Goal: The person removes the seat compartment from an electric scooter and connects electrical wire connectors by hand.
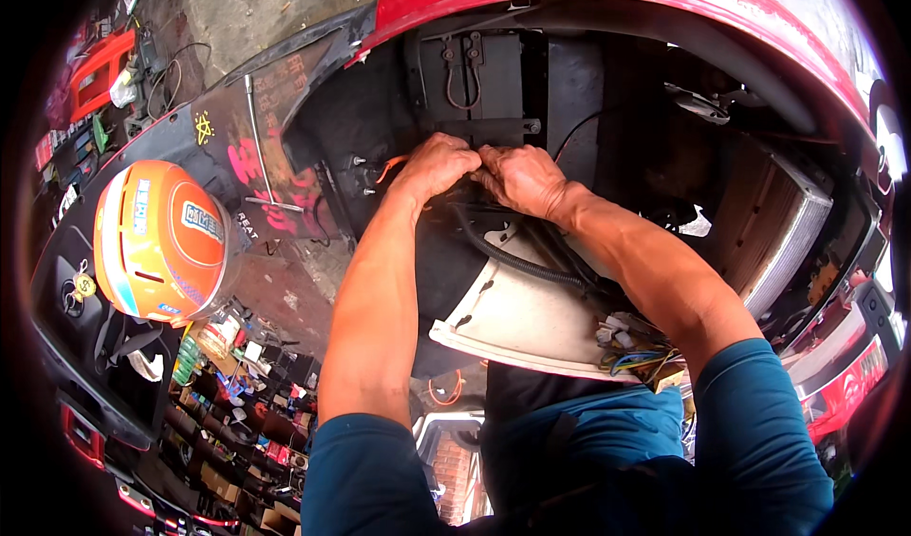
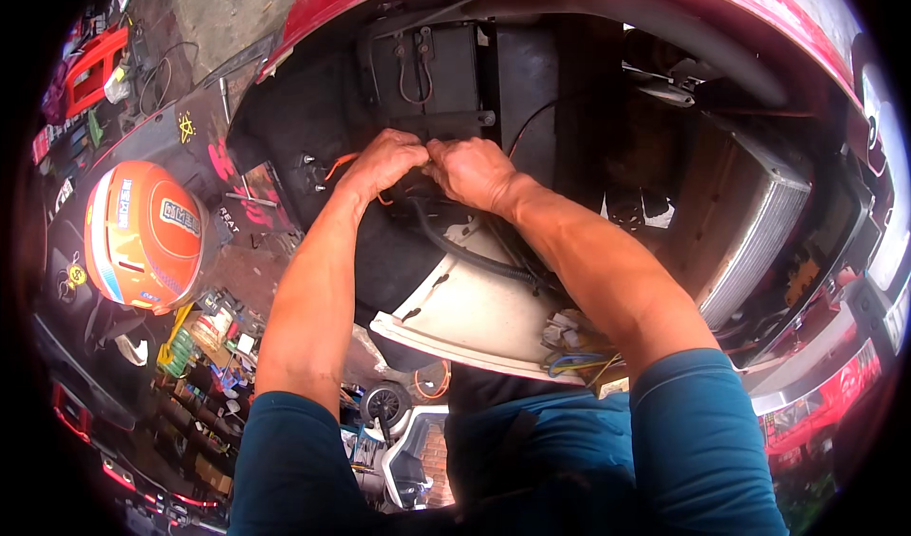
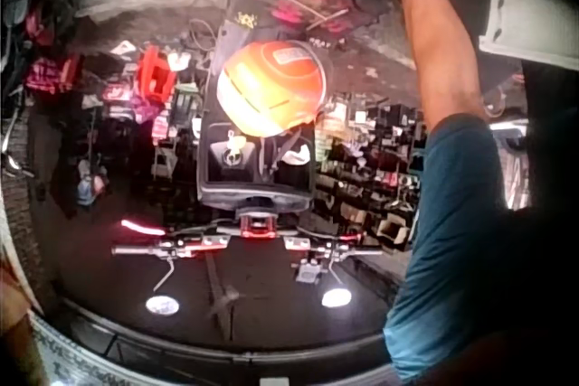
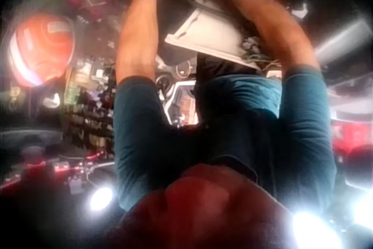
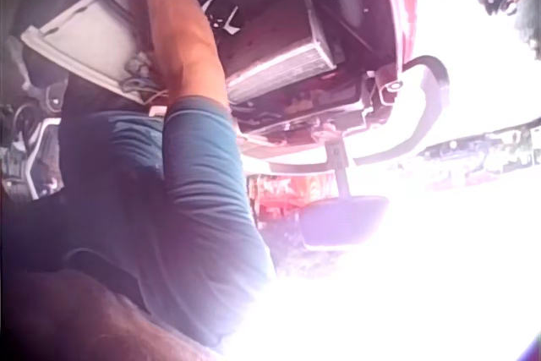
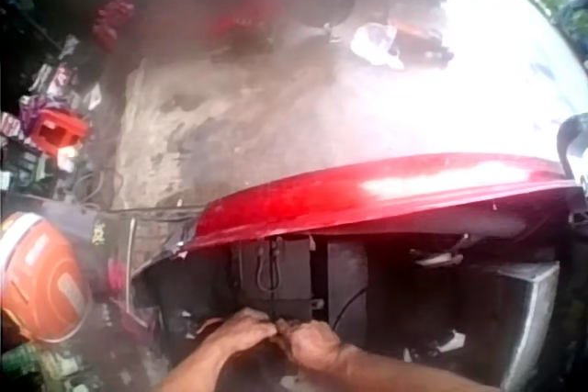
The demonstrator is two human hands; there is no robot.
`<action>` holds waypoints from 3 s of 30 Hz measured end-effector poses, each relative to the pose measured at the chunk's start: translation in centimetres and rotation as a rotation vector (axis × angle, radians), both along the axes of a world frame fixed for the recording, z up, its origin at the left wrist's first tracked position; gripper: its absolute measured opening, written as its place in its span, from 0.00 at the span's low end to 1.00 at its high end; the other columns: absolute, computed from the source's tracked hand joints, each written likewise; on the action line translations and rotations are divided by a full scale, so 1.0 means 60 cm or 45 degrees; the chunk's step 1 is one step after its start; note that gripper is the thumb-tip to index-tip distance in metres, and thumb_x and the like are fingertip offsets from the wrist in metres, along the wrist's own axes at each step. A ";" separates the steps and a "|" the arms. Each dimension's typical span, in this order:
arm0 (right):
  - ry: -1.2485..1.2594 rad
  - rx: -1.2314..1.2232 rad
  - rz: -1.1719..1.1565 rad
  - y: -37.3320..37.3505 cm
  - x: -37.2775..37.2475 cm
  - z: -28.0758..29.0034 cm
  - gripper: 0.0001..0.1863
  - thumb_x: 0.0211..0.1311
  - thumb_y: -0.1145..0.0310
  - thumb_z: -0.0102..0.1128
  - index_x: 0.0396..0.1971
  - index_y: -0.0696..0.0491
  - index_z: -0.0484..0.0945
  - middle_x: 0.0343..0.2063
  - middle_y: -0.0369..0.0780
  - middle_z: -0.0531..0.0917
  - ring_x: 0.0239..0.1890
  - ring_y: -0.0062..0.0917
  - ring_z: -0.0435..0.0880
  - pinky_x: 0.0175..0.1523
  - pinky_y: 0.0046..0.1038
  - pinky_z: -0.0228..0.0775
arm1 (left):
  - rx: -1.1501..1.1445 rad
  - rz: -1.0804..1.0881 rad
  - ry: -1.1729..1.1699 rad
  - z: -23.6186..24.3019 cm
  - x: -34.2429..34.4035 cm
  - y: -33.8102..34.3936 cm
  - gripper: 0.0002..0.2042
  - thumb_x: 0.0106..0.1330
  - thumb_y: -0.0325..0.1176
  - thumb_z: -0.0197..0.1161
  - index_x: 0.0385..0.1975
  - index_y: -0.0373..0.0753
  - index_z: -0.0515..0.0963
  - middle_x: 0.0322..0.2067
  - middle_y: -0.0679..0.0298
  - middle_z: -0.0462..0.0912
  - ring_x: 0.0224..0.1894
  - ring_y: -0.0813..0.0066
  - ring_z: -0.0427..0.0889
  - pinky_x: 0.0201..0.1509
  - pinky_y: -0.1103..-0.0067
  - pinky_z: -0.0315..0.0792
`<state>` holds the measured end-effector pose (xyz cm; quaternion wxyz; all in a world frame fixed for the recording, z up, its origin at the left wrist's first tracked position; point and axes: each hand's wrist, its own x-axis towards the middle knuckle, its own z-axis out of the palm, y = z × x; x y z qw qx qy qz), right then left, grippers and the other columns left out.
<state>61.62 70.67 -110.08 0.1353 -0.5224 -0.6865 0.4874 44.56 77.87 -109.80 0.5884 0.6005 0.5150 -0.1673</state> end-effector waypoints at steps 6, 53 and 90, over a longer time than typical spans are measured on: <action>-0.026 -0.020 0.107 0.009 0.005 -0.003 0.13 0.59 0.59 0.55 0.32 0.55 0.73 0.22 0.49 0.80 0.28 0.47 0.80 0.33 0.44 0.73 | -0.058 0.002 -0.048 -0.003 -0.002 -0.001 0.13 0.49 0.37 0.57 0.20 0.30 0.76 0.21 0.55 0.79 0.26 0.66 0.77 0.33 0.73 0.68; -0.065 -0.159 0.102 0.003 0.022 0.006 0.14 0.56 0.60 0.57 0.32 0.56 0.77 0.25 0.50 0.82 0.31 0.45 0.82 0.39 0.42 0.74 | -0.252 0.375 -0.139 -0.007 0.015 -0.020 0.08 0.51 0.29 0.56 0.12 0.38 0.71 0.12 0.72 0.66 0.14 0.84 0.62 0.16 0.80 0.53; 0.763 -1.038 -0.633 -0.057 0.095 0.327 0.14 0.60 0.69 0.61 0.44 0.59 0.80 0.37 0.36 0.83 0.41 0.17 0.77 0.52 0.21 0.67 | 0.329 1.108 -0.334 0.353 0.112 -0.201 0.11 0.60 0.22 0.62 0.42 0.29 0.77 0.36 0.63 0.80 0.35 0.80 0.80 0.38 0.83 0.75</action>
